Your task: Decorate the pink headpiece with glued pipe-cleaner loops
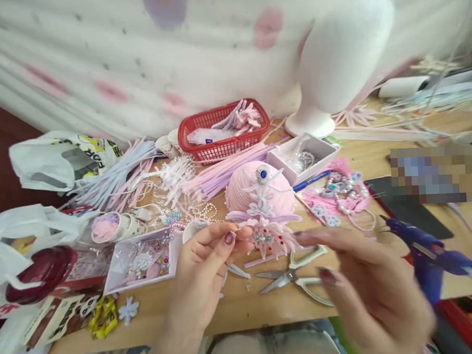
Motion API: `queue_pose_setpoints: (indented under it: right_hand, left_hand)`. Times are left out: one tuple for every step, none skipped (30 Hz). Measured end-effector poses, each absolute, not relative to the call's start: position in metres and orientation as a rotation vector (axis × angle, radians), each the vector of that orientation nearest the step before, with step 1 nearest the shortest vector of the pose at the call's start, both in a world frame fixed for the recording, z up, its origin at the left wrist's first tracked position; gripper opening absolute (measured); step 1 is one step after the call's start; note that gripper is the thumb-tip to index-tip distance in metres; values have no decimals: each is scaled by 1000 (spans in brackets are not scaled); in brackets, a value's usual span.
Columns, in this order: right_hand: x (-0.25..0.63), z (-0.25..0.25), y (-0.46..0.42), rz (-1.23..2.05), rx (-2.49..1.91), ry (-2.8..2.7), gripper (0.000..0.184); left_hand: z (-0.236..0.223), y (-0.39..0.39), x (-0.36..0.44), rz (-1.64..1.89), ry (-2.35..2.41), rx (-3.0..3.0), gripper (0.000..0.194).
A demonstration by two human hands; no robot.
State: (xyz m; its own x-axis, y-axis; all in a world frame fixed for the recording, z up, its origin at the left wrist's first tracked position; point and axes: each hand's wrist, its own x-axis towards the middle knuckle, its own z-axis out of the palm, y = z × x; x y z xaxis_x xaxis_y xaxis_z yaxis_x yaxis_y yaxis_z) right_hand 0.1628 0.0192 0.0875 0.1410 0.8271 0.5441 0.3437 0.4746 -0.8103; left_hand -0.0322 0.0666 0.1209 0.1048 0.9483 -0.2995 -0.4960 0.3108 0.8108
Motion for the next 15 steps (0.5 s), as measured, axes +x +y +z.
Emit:
queue_pose_setpoints:
  right_hand:
    - [152, 89, 19, 518, -1077, -1466, 34]
    - [142, 90, 20, 541, -1056, -1474, 34]
    - [133, 90, 21, 565, -1039, -1468, 34]
    - [125, 90, 22, 563, -1008, -1457, 34]
    - [118, 88, 22, 553, -982, -1442, 32]
    - [114, 86, 20, 534, -961, -1423, 27]
    - [111, 84, 16, 510, -953, -1397, 22]
    - [109, 82, 11, 494, -965, -1364, 17]
    - [109, 80, 4, 492, -989, -1326, 12]
    - [110, 78, -3, 513, -1021, -1279, 11]
    - [111, 76, -11, 556, -1050, -1231, 14]
    - [112, 74, -18, 605, -1071, -1181, 20]
    - [113, 72, -25, 644, -1084, -1135, 27]
    - [113, 70, -30, 661, -1099, -1094, 32]
    - [113, 68, -34, 648, -1122, -1058, 36]
  left_hand:
    - [120, 61, -30, 1167, 911, 594, 20]
    - [119, 54, -28, 1167, 887, 595, 19]
    - [119, 47, -26, 1169, 865, 602, 18]
    - [118, 39, -24, 1169, 841, 614, 18]
    - [117, 30, -22, 1164, 815, 627, 17]
    - [115, 21, -21, 1152, 787, 637, 17]
    - [113, 12, -20, 1135, 754, 647, 18]
    - [110, 4, -19, 1112, 718, 656, 20]
    - [106, -5, -19, 1084, 680, 668, 21]
    - [102, -13, -19, 1053, 644, 685, 23]
    - [98, -20, -19, 1017, 614, 707, 24]
    - [94, -27, -18, 983, 590, 738, 26]
    - [91, -32, -18, 954, 572, 779, 28]
    - [89, -38, -17, 934, 556, 832, 31]
    - [87, -42, -15, 920, 544, 900, 36]
